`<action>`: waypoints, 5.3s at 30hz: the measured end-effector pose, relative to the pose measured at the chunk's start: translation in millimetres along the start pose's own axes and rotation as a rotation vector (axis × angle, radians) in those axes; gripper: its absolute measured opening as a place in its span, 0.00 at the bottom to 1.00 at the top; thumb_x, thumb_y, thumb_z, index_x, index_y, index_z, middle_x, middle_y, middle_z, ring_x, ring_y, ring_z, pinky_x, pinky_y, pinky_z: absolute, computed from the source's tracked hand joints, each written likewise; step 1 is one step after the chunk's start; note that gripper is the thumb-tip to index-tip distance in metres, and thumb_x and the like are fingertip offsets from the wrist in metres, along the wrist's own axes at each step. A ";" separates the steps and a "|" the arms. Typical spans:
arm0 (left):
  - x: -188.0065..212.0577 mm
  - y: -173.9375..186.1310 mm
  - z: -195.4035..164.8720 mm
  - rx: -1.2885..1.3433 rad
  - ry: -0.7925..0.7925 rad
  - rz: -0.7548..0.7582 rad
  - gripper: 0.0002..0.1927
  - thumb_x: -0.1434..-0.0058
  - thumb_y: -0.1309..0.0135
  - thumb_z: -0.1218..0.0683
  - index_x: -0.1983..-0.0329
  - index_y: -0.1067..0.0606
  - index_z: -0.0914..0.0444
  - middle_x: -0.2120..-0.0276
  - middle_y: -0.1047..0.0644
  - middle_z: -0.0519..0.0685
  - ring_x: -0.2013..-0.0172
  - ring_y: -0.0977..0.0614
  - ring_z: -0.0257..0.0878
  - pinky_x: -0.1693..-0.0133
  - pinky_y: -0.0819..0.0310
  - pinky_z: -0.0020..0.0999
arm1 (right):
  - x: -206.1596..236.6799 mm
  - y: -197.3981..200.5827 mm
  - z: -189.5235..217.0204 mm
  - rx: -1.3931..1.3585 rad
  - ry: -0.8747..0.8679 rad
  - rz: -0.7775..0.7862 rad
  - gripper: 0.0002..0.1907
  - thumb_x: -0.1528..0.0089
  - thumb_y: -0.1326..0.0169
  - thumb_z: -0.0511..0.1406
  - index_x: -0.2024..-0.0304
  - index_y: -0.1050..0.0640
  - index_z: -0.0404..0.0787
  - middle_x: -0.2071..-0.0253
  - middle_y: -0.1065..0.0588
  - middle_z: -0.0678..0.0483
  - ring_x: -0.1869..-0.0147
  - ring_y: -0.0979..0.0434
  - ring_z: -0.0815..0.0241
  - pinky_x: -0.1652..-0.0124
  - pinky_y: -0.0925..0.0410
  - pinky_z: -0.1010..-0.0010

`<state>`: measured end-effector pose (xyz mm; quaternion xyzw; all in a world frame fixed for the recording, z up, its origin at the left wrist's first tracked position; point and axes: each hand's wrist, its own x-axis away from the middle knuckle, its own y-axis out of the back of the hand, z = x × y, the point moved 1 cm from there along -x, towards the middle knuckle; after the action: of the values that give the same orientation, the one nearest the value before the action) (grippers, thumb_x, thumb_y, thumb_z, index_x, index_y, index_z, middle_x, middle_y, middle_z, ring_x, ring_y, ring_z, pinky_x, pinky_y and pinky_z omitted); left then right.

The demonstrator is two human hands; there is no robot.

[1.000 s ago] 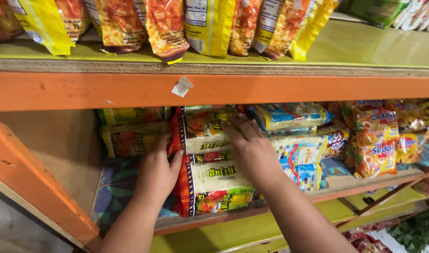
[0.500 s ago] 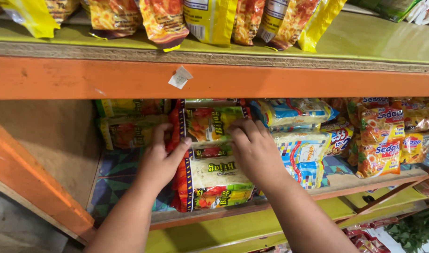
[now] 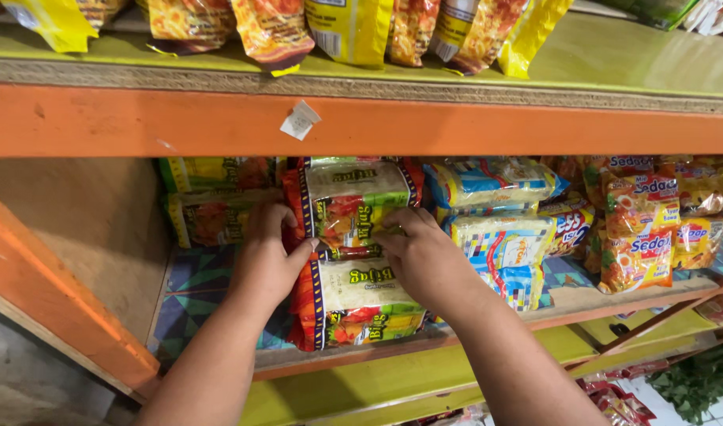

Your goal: The person reorganizes and tidies retail packages of instant noodles on grocery store shelves, aligning products forward by hand.

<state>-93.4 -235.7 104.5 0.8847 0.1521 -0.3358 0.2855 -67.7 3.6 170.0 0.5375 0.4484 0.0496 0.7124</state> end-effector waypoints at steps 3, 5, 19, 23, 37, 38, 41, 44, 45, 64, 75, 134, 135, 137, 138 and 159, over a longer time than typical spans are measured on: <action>2.8 12.9 -18.8 -0.094 0.058 0.004 0.24 0.50 0.30 0.56 0.57 0.31 0.65 0.52 0.29 0.62 0.54 0.24 0.60 0.56 0.27 0.49 | 6.1 8.1 7.4 -0.024 -0.006 -0.020 0.16 0.43 0.41 0.30 0.51 0.19 0.37 0.48 0.24 0.45 0.43 0.26 0.42 0.44 0.32 0.57; 8.3 23.1 -37.0 -0.104 -0.127 -0.146 0.24 0.48 0.32 0.56 0.54 0.32 0.67 0.43 0.34 0.69 0.45 0.29 0.68 0.50 0.28 0.50 | 17.9 14.9 14.4 -0.054 -0.056 -0.004 0.18 0.42 0.41 0.30 0.49 0.20 0.36 0.48 0.24 0.44 0.42 0.25 0.42 0.43 0.31 0.57; 155.3 -65.6 -134.3 0.968 -0.996 0.680 0.14 0.40 0.38 0.57 0.51 0.24 0.58 0.43 0.24 0.53 0.38 0.23 0.54 0.37 0.27 0.51 | 263.8 16.0 168.8 0.074 -0.492 -0.425 0.17 0.40 0.44 0.26 0.48 0.22 0.34 0.43 0.25 0.42 0.36 0.22 0.42 0.34 0.31 0.51; 252.5 -84.2 -147.2 1.082 -0.781 0.870 0.12 0.44 0.40 0.61 0.57 0.26 0.59 0.48 0.23 0.53 0.43 0.22 0.54 0.41 0.26 0.49 | 343.3 -7.1 284.7 0.220 -0.878 -0.397 0.21 0.37 0.42 0.25 0.41 0.23 0.36 0.40 0.24 0.46 0.34 0.23 0.46 0.33 0.31 0.54; 585.7 -60.3 -250.3 1.050 -1.408 2.371 0.27 0.46 0.39 0.57 0.42 0.28 0.63 0.39 0.30 0.56 0.41 0.26 0.56 0.44 0.29 0.44 | 496.0 -66.9 553.8 0.397 -2.091 -0.870 0.12 0.38 0.42 0.30 0.52 0.20 0.39 0.50 0.22 0.47 0.43 0.22 0.44 0.44 0.29 0.58; 601.0 -60.1 -253.5 0.932 -1.492 2.440 0.29 0.45 0.39 0.56 0.40 0.31 0.61 0.37 0.32 0.56 0.41 0.27 0.56 0.43 0.29 0.44 | 514.0 -73.4 561.1 0.336 -2.201 -0.915 0.10 0.38 0.43 0.31 0.54 0.19 0.39 0.51 0.21 0.47 0.44 0.21 0.44 0.45 0.29 0.58; 627.8 -59.2 -248.7 0.609 -1.660 2.553 0.33 0.44 0.38 0.53 0.35 0.35 0.59 0.34 0.36 0.56 0.39 0.29 0.57 0.42 0.32 0.44 | 576.4 -100.4 565.6 -0.008 -2.754 -0.705 0.24 0.38 0.42 0.39 0.40 0.28 0.41 0.42 0.29 0.43 0.39 0.28 0.41 0.42 0.33 0.56; 647.8 -63.8 -247.5 0.503 -1.720 2.570 0.33 0.43 0.38 0.52 0.35 0.36 0.59 0.34 0.37 0.57 0.39 0.29 0.58 0.41 0.33 0.45 | 638.5 -125.7 555.4 -0.397 -3.062 -0.445 0.42 0.38 0.39 0.43 0.28 0.45 0.42 0.29 0.43 0.40 0.27 0.42 0.40 0.34 0.41 0.53; 652.6 -67.1 -247.2 0.484 -1.712 2.588 0.33 0.43 0.39 0.52 0.35 0.36 0.59 0.34 0.37 0.58 0.39 0.29 0.58 0.40 0.33 0.45 | 654.4 -125.5 549.4 -0.119 -3.024 -0.605 0.48 0.41 0.36 0.43 0.27 0.48 0.39 0.28 0.44 0.38 0.27 0.42 0.38 0.33 0.42 0.52; 640.3 -131.3 -247.3 0.408 -1.513 2.559 0.31 0.43 0.39 0.52 0.36 0.34 0.60 0.38 0.32 0.56 0.40 0.28 0.56 0.41 0.33 0.44 | 673.1 -126.6 579.9 -0.169 -2.920 -0.986 0.45 0.56 0.31 0.45 0.38 0.31 0.39 0.46 0.25 0.42 0.42 0.23 0.43 0.44 0.30 0.58; 464.2 -144.4 -251.6 0.399 -0.969 2.293 0.36 0.38 0.44 0.42 0.31 0.40 0.59 0.36 0.32 0.54 0.38 0.29 0.53 0.41 0.33 0.43 | 605.4 -36.1 470.6 -0.374 -1.872 -0.485 0.47 0.56 0.27 0.39 0.37 0.33 0.37 0.40 0.31 0.44 0.35 0.29 0.47 0.37 0.36 0.63; 155.9 -49.8 -80.4 0.661 -1.099 0.269 0.10 0.30 0.38 0.52 0.46 0.22 0.51 0.43 0.23 0.46 0.41 0.21 0.43 0.37 0.24 0.43 | 243.6 -52.8 87.2 -0.285 0.014 -0.475 0.08 0.38 0.41 0.33 0.59 0.22 0.35 0.54 0.22 0.46 0.55 0.20 0.49 0.58 0.29 0.60; 162.1 -63.1 -83.1 0.774 -1.118 0.428 0.09 0.30 0.40 0.52 0.48 0.21 0.53 0.44 0.22 0.46 0.43 0.20 0.44 0.40 0.22 0.43 | 266.8 -55.4 101.6 -0.262 -0.040 -0.465 0.07 0.40 0.41 0.33 0.60 0.22 0.36 0.58 0.23 0.46 0.59 0.22 0.50 0.62 0.31 0.60; 183.9 -84.9 -93.3 0.962 -1.119 0.631 0.07 0.31 0.43 0.54 0.51 0.20 0.55 0.47 0.21 0.46 0.46 0.18 0.45 0.45 0.20 0.42 | 311.8 -58.5 137.1 -0.186 -0.179 -0.467 0.07 0.44 0.42 0.33 0.64 0.22 0.38 0.64 0.25 0.48 0.67 0.27 0.52 0.69 0.37 0.59; 194.9 -94.5 -98.6 1.034 -1.101 0.669 0.07 0.31 0.44 0.54 0.52 0.20 0.55 0.49 0.20 0.45 0.48 0.18 0.45 0.47 0.19 0.41 | 334.5 -57.9 156.4 -0.190 -0.269 -0.426 0.07 0.42 0.42 0.32 0.62 0.21 0.37 0.62 0.25 0.48 0.65 0.26 0.51 0.67 0.35 0.59; 558.4 -143.4 -322.0 1.592 -1.396 2.294 0.18 0.50 0.42 0.64 0.53 0.23 0.61 0.55 0.21 0.48 0.54 0.19 0.45 0.52 0.24 0.40 | 651.9 -98.9 532.4 0.644 -2.589 -1.307 0.17 0.38 0.44 0.36 0.49 0.27 0.36 0.50 0.24 0.44 0.50 0.20 0.50 0.55 0.28 0.66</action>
<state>410.6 116.4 -136.6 0.1159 -0.9474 -0.2668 -0.1337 646.8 -61.4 -281.2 0.0464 -0.3340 -0.8716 0.3558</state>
